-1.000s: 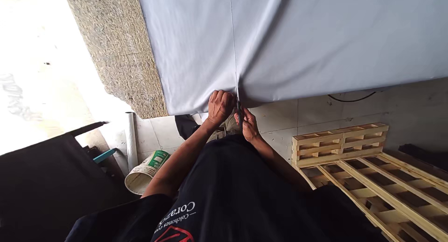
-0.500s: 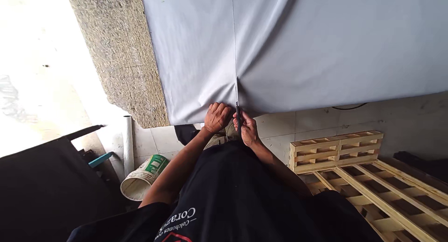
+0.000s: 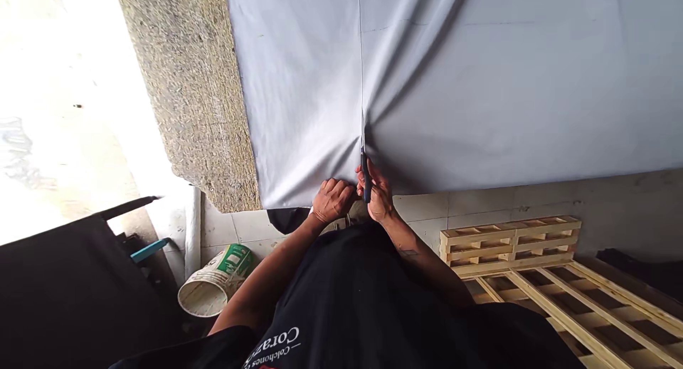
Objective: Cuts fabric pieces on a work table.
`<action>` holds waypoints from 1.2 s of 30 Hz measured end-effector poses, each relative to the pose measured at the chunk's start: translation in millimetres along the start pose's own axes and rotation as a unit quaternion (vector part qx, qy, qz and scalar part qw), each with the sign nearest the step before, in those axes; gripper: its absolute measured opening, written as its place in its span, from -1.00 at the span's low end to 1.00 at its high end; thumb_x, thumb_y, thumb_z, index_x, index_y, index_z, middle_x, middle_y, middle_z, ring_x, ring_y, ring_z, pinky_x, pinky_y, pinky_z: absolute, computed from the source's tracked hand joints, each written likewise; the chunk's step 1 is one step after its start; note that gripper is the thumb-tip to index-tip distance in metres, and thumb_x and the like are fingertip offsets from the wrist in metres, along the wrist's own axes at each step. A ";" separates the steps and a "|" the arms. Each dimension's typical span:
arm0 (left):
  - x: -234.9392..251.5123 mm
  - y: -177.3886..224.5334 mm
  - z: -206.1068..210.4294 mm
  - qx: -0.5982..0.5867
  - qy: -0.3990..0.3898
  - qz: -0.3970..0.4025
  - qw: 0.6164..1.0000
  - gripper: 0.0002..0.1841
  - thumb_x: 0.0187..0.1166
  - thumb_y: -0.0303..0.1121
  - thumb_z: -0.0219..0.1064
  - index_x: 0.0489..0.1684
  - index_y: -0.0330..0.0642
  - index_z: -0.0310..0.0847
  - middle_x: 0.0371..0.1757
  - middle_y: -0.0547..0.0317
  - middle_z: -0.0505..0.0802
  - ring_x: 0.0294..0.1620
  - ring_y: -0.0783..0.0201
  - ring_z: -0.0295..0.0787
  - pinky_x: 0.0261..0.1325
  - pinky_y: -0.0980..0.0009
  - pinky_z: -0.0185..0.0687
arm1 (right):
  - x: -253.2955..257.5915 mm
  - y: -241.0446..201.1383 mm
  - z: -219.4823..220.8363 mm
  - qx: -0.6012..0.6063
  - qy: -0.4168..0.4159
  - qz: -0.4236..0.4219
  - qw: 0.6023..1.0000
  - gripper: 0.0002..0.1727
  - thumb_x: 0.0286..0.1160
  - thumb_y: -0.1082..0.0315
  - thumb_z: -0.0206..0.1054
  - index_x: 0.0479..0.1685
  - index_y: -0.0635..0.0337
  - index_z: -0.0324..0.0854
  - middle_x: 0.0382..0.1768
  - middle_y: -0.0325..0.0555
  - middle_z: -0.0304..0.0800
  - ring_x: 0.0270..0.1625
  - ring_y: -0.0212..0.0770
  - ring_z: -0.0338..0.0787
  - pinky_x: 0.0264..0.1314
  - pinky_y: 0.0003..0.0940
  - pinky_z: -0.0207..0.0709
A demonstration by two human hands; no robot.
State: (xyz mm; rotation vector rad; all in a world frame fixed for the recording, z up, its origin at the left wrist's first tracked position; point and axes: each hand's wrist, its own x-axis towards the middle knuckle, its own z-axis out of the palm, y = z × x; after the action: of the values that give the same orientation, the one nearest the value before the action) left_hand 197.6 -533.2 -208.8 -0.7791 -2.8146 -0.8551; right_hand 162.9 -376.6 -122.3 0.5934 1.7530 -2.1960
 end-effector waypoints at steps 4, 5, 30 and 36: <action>3.3 -1.0 -1.9 0.003 -0.006 0.000 1.000 -0.72 0.71 -0.15 0.18 -0.22 -0.10 0.74 -0.21 0.05 0.86 -0.16 0.01 0.76 -0.05 0.14 0.61 | 9.3 -2.3 -0.5 0.000 -0.018 0.000 1.000 -0.49 0.63 0.51 0.17 0.54 0.55 0.38 -0.12 -0.13 0.76 -0.32 -0.44 0.69 -0.28 -0.52 0.66; 3.7 -0.2 -2.2 0.006 -0.004 0.000 1.000 -0.72 0.70 -0.16 0.18 -0.18 -0.10 0.75 -0.21 0.06 0.86 -0.17 0.01 0.76 -0.06 0.15 0.61 | 10.8 -3.6 0.4 0.001 -0.019 -0.001 1.000 -0.52 0.63 0.52 0.16 0.52 0.55 0.40 -0.14 -0.14 0.76 -0.33 -0.44 0.70 -0.29 -0.52 0.66; 39.5 -25.9 -8.6 -0.073 -0.098 0.136 0.983 -0.66 0.81 -0.25 0.14 0.29 -0.08 0.80 0.52 0.12 0.77 0.70 0.12 0.52 0.80 0.06 0.27 | 115.7 -64.3 20.6 0.012 -0.023 -0.028 0.999 -0.59 0.68 0.44 0.15 0.41 0.51 0.49 -0.22 -0.18 0.73 -0.40 -0.43 0.65 -0.38 -0.52 0.61; 43.6 -24.0 -11.1 -0.086 -0.085 0.126 0.985 -0.69 0.81 -0.27 0.15 0.23 -0.04 0.83 0.46 0.16 0.82 0.65 0.15 0.58 0.78 0.10 0.30 | 146.5 -82.6 25.4 0.012 -0.022 -0.035 0.999 -0.58 0.73 0.37 0.13 0.41 0.49 0.49 -0.14 -0.14 0.73 -0.40 -0.45 0.63 -0.39 -0.56 0.57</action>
State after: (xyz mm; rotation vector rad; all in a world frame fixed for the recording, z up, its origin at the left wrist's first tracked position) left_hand 147.3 -537.0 -201.1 -1.2579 -2.7223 -1.0415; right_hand -7.1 -375.7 -115.7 0.4931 1.7541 -2.2617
